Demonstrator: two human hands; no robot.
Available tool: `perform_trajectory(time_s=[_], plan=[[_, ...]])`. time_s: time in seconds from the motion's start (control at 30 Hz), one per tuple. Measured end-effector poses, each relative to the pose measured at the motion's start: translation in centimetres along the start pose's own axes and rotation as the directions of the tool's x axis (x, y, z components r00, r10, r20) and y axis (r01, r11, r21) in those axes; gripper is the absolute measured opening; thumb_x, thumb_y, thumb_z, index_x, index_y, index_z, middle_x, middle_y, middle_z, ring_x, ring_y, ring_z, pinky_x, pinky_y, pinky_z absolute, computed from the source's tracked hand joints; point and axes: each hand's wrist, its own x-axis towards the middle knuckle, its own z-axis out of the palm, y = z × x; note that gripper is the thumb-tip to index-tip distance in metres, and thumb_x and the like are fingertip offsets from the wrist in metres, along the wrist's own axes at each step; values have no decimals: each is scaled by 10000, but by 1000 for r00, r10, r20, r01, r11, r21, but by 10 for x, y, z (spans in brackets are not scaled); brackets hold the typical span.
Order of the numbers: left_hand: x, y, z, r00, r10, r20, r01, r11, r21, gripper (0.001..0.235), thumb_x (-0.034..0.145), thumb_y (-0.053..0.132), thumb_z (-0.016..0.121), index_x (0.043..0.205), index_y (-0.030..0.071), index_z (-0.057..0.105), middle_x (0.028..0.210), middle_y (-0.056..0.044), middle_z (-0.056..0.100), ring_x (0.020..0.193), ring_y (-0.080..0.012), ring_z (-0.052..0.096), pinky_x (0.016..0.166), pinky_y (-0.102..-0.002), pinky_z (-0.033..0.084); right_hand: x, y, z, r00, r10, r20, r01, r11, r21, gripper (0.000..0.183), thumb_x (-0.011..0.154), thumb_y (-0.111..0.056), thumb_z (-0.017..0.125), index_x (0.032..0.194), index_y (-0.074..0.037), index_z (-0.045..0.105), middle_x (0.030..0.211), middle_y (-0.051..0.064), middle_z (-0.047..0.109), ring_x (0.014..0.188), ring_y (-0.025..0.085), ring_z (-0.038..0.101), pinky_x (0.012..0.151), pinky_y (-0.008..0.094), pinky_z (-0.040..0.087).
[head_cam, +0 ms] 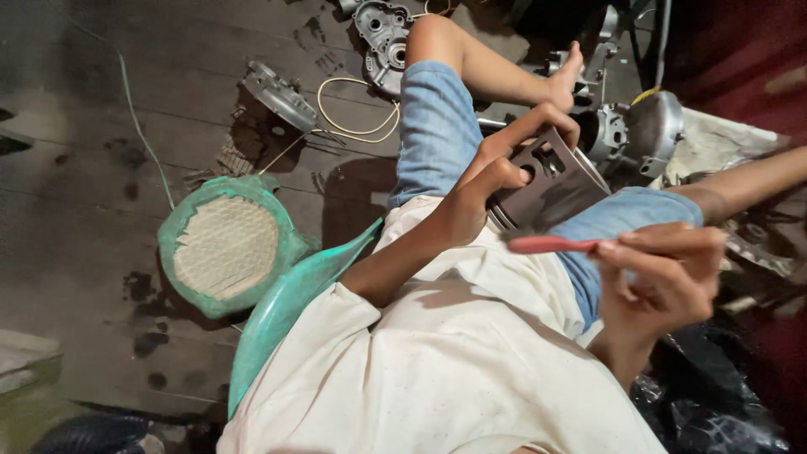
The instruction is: A person is cleaning a motorcycle piston using a small brush while sitting in a workshop area.
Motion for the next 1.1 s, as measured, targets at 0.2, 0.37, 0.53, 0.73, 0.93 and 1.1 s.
perform_trajectory(time_s=[0.2,0.37,0.53,0.73,0.93,1.1], plan=[[-1,-2,2,998,-53,-30,51,997,-64,380,847,406,464,1100,125,501,953,26,488,871,-74,440,825,-257,315,-31,89,-37,961,-232,-148,90,773,-628,652,790,-310,1233,816,80,711,814,86,670,688,175,442,678,326,422],[-2,-1,-1,999,-32,-38,32,999,-13,397,847,429,455,1091,119,498,999,22,499,888,-90,441,841,-273,324,-1,16,-5,996,-39,-81,31,995,-94,148,1002,-76,832,961,9,719,1012,190,537,817,286,556,795,408,478],[0,-8,-2,997,-39,-67,36,999,-33,403,839,438,478,1097,130,509,951,36,512,865,-79,446,815,-266,323,7,9,-5,981,-51,-186,5,971,-239,208,1080,-61,842,1056,35,660,1015,179,455,903,298,492,830,433,421],[-4,-9,-3,998,-41,-45,38,997,-60,400,862,431,480,1123,130,510,1014,37,524,897,-71,459,845,-259,341,1,19,-9,997,-74,-5,73,991,-112,186,974,-142,839,985,21,749,994,198,607,824,298,624,661,350,422],[-3,-7,-2,995,-58,-83,51,995,-84,383,833,379,472,1108,118,525,991,31,529,898,-67,476,843,-241,347,3,13,-13,993,-53,-103,31,979,-204,228,1012,-178,833,1011,5,696,1050,180,552,966,290,522,919,465,432],[-5,-8,-4,997,-61,-39,58,995,-76,397,852,388,465,1133,112,510,1009,14,518,895,-81,475,851,-249,350,0,17,-14,998,1,-58,-9,991,-135,177,984,-42,891,1008,-18,717,1046,164,562,930,281,581,913,424,460]])
